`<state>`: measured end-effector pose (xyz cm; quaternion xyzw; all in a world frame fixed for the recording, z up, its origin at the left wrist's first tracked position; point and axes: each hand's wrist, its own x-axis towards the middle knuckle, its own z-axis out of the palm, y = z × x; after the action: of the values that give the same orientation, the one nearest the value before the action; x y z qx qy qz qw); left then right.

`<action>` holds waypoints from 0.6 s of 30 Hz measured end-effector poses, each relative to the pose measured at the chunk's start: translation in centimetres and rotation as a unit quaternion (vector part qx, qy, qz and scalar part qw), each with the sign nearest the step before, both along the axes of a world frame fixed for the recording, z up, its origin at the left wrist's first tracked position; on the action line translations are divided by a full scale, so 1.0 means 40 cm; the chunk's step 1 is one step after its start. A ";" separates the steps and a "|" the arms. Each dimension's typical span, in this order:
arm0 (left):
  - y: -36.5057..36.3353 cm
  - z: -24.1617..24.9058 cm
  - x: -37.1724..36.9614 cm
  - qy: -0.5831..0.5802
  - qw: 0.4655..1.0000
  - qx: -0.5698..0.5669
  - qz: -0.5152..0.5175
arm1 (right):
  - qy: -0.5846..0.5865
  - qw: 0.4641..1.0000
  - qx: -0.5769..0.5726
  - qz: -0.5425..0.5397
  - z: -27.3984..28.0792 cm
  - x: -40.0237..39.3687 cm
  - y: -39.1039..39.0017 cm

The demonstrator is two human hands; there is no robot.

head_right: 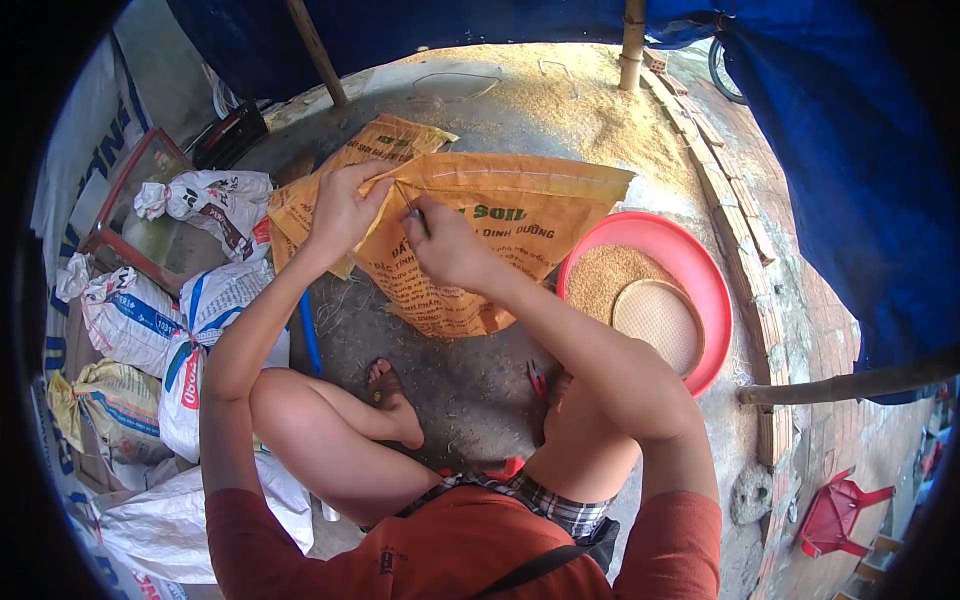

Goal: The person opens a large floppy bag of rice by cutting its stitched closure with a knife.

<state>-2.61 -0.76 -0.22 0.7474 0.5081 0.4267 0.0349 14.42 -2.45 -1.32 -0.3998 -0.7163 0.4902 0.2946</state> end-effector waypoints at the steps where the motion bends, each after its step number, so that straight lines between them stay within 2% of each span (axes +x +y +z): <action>1: -0.004 0.003 0.000 -0.011 1.000 -0.008 0.001 | 0.142 0.957 -0.251 0.031 0.017 0.001 0.003; 2: -0.006 0.004 -0.002 -0.022 1.000 -0.016 0.002 | 0.140 0.957 -0.251 0.033 0.010 0.004 0.017; 3: -0.005 0.003 -0.005 -0.025 1.000 -0.015 0.005 | 0.272 0.882 -0.377 0.079 0.007 0.008 0.029; 4: -0.002 0.002 -0.009 -0.019 0.999 -0.035 0.005 | 0.394 0.770 -0.488 0.121 0.001 0.009 0.036; 5: 0.000 0.001 -0.012 -0.014 0.998 -0.055 0.006 | 0.392 0.770 -0.489 0.121 -0.007 0.011 0.039; 7: 0.005 -0.010 -0.013 -0.012 0.999 -0.035 0.002 | 0.246 0.903 -0.348 0.061 0.014 0.007 0.015; 8: 0.007 -0.016 -0.011 -0.009 1.000 -0.016 -0.003 | 0.246 0.903 -0.349 0.060 -0.015 -0.002 0.013; 9: 0.008 -0.016 -0.006 -0.009 1.000 -0.016 -0.004 | 0.090 0.994 -0.056 0.004 -0.066 -0.018 0.017; 10: 0.006 -0.016 0.002 -0.011 1.000 0.009 -0.003 | -0.078 0.966 0.241 -0.054 -0.082 -0.026 0.014; 11: 0.002 -0.017 0.009 -0.013 0.999 0.033 -0.003 | -0.077 0.966 0.240 -0.056 -0.094 -0.024 0.020; 14: -0.012 -0.006 0.012 -0.010 1.000 0.023 -0.005 | -0.031 0.983 0.180 -0.020 -0.052 -0.024 0.017; 15: -0.013 -0.008 0.010 -0.010 1.000 0.023 -0.004 | 0.115 0.990 -0.081 0.002 -0.003 -0.017 -0.006; 16: -0.011 -0.011 0.009 -0.021 0.999 0.023 -0.007 | 0.250 0.909 -0.334 0.024 0.025 -0.010 -0.016; 17: -0.010 -0.014 0.009 -0.033 0.999 0.023 -0.010 | 0.249 0.909 -0.334 0.025 0.019 -0.007 -0.006; 18: -0.019 -0.007 0.015 -0.033 0.999 0.022 -0.010 | 0.291 0.880 -0.373 0.038 0.015 -0.007 0.006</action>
<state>-2.00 -1.51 -0.49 0.7387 0.4896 0.4617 0.0398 14.13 -2.21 -0.73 -0.2920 -0.3775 0.8260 0.2999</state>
